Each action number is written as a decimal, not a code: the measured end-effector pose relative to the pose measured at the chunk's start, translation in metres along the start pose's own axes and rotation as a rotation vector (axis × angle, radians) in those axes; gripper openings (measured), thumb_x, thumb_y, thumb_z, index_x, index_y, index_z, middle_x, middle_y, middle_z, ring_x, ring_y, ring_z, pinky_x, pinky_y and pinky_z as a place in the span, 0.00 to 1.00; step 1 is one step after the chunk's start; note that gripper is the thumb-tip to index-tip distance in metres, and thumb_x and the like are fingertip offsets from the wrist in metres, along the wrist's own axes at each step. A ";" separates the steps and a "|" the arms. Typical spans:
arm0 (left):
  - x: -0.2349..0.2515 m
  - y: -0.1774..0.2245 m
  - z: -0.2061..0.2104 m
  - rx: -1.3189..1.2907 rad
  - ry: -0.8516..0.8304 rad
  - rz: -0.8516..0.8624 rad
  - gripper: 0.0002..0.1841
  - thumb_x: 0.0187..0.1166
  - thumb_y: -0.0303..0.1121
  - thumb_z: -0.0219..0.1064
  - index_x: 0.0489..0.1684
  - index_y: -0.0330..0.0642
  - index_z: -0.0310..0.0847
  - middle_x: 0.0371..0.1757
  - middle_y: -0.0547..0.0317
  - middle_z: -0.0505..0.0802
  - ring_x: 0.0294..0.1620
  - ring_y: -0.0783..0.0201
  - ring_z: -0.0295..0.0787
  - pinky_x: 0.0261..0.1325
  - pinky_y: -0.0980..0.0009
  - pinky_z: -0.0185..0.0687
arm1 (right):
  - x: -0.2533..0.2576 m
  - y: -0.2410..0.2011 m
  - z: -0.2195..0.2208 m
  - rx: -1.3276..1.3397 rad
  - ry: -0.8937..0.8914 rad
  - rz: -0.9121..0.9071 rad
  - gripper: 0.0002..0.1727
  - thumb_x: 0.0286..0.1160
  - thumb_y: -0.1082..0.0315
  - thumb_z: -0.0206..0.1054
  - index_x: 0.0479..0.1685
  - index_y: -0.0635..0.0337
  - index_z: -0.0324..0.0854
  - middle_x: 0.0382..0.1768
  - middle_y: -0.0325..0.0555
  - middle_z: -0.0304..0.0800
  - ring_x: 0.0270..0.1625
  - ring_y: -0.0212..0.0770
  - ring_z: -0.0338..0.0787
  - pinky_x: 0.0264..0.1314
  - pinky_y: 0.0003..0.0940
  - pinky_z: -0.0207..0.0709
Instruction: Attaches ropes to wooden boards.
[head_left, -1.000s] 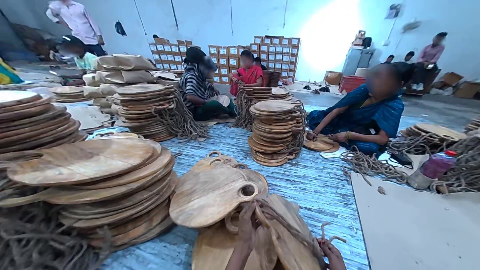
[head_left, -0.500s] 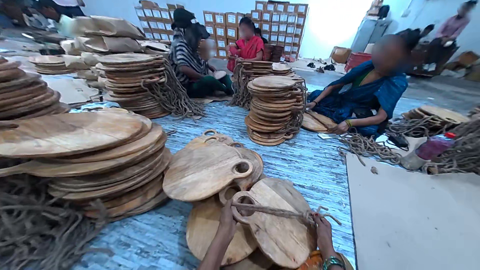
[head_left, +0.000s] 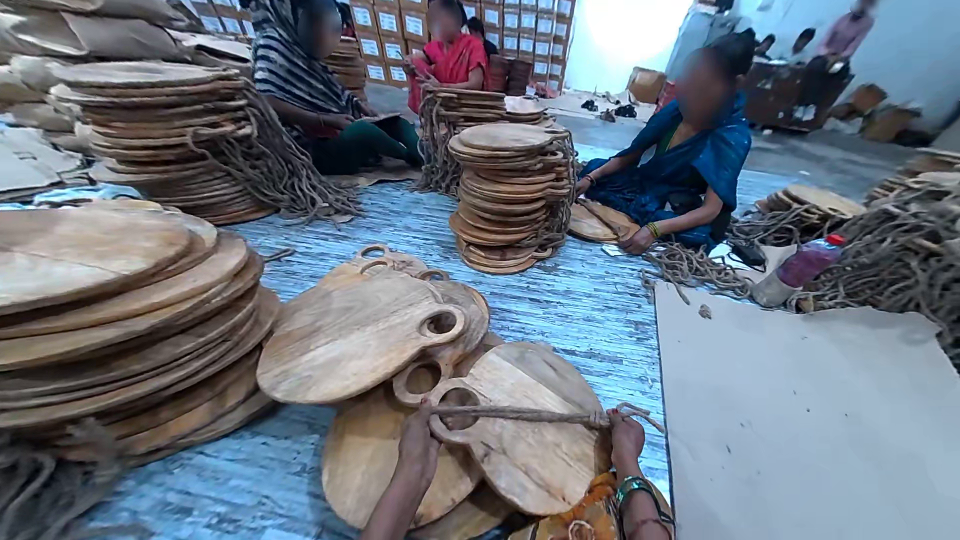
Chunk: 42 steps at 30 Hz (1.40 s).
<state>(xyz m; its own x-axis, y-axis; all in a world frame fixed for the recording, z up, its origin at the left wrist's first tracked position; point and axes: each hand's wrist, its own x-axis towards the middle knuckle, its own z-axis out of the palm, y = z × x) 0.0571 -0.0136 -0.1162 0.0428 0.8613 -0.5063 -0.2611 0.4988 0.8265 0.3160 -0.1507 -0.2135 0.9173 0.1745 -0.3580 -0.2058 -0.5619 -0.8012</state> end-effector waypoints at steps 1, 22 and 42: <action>0.000 -0.001 0.000 0.000 0.005 0.005 0.13 0.96 0.32 0.43 0.45 0.32 0.68 0.26 0.58 0.78 0.19 0.71 0.77 0.27 0.78 0.79 | 0.001 -0.002 0.000 -0.040 -0.001 0.011 0.16 0.87 0.67 0.63 0.42 0.76 0.85 0.50 0.69 0.88 0.58 0.60 0.85 0.65 0.57 0.71; 0.008 0.000 -0.002 -0.102 -0.095 -0.110 0.12 0.95 0.31 0.43 0.50 0.34 0.70 0.30 0.58 0.82 0.25 0.70 0.82 0.33 0.76 0.83 | 0.025 0.010 0.006 0.205 0.064 0.155 0.17 0.88 0.69 0.61 0.57 0.82 0.79 0.59 0.72 0.84 0.58 0.55 0.85 0.64 0.49 0.74; 0.010 -0.011 -0.004 -0.188 -0.070 -0.070 0.11 0.92 0.26 0.46 0.45 0.35 0.74 0.28 0.61 0.86 0.27 0.73 0.86 0.36 0.78 0.85 | 0.022 0.010 0.009 0.215 0.094 0.166 0.16 0.87 0.70 0.62 0.55 0.81 0.79 0.57 0.70 0.84 0.56 0.53 0.84 0.62 0.48 0.74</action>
<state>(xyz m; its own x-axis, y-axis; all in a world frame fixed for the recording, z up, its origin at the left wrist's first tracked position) 0.0568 -0.0109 -0.1316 0.1326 0.8332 -0.5368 -0.4306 0.5362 0.7260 0.3315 -0.1456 -0.2336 0.8906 0.0127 -0.4546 -0.4141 -0.3905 -0.8222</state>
